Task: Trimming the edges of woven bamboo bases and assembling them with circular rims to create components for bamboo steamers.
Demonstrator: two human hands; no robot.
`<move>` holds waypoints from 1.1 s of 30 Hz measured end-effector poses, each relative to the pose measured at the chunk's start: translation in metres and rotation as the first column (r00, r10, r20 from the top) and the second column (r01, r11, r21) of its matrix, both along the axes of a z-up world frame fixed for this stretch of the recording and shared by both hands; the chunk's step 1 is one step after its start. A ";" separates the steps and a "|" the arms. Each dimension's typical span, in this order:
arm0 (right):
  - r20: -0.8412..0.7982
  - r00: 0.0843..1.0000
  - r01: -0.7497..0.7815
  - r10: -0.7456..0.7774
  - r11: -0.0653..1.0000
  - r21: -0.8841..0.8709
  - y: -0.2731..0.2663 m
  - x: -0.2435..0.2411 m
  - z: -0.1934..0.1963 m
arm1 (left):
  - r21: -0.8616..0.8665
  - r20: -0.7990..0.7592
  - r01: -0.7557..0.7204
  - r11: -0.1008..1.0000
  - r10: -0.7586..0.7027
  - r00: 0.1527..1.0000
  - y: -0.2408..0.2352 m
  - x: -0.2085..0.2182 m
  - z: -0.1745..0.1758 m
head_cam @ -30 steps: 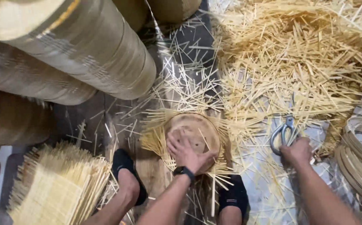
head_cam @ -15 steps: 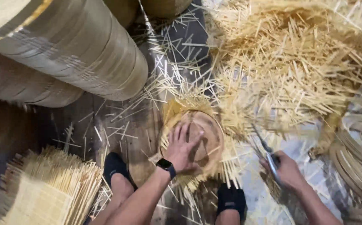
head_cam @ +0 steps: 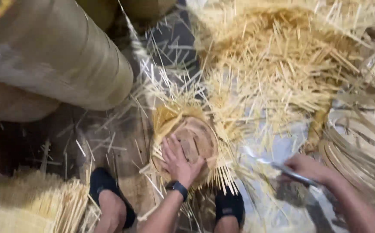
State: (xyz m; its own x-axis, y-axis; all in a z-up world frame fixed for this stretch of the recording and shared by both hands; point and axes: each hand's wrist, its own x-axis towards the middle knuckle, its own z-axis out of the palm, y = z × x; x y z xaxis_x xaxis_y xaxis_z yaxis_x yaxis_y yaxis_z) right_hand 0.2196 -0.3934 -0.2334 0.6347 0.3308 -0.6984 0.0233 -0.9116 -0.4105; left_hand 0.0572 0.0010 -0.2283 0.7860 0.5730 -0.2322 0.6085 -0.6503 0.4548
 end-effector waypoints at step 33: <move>0.810 0.558 -0.189 0.181 0.978 -0.088 0.168 -0.037 0.015 | -0.042 0.083 0.184 0.982 -0.180 0.980 -0.009 0.001 0.028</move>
State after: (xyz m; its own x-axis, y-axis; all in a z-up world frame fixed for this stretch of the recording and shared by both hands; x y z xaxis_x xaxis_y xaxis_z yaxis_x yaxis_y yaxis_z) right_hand 0.1827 -0.2251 -0.2184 0.8558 0.5111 0.0802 0.5174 -0.8444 -0.1392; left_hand 0.0579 -0.0076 -0.2002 0.8928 0.4082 -0.1904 0.4435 -0.7224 0.5305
